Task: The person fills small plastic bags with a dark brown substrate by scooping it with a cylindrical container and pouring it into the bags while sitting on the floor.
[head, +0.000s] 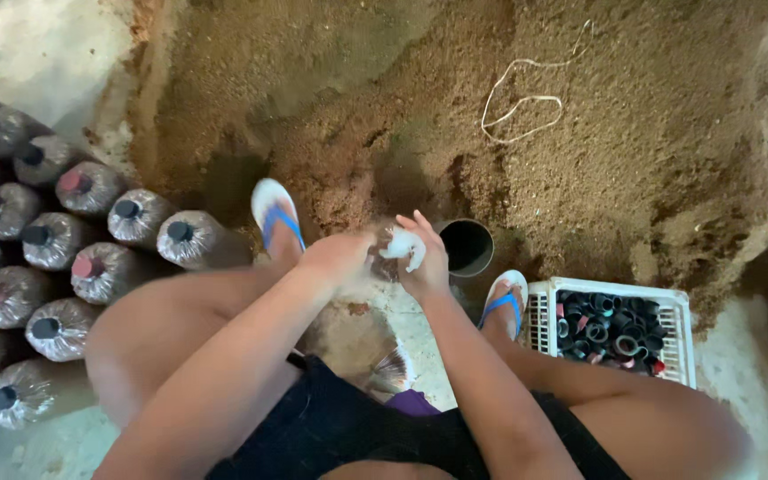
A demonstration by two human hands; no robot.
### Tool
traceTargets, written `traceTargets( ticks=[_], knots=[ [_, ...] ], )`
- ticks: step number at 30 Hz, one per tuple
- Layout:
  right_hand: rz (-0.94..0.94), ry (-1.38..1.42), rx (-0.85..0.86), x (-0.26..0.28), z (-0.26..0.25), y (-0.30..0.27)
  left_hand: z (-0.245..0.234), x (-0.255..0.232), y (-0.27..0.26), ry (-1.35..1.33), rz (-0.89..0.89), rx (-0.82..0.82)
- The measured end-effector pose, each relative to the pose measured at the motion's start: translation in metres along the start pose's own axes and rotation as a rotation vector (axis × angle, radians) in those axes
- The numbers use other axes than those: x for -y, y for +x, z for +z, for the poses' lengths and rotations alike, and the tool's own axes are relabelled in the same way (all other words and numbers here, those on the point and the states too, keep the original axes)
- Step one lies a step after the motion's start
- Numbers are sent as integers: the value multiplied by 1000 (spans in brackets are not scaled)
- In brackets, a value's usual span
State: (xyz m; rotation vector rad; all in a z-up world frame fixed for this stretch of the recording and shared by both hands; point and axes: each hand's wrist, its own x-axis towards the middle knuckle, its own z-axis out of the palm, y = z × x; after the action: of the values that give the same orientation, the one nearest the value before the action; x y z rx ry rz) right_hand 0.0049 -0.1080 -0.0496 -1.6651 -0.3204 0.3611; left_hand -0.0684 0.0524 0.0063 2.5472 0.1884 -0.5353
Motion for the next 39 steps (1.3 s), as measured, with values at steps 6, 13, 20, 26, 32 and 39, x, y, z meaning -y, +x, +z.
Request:
traceTargets(
  ticks=[6,13,20,26,32,39],
  knots=[
    [-361,-496,-50,-46,-2,19,38,36,27,169,-193,212],
    [-561,-248,-93,9,-13,52,-11,3,42,20,-316,114],
    [-574,-370,-119,-77,0,78,-1,21,49,-179,-308,110],
    [-256,-845,215,-185,34,74,34,36,58,-220,-358,245],
    [-244,-689,251,-183,7,83,22,33,58,-222,-445,245],
    [-435,-630,118,-34,-6,67,32,38,58,-178,-427,256]
  ],
)
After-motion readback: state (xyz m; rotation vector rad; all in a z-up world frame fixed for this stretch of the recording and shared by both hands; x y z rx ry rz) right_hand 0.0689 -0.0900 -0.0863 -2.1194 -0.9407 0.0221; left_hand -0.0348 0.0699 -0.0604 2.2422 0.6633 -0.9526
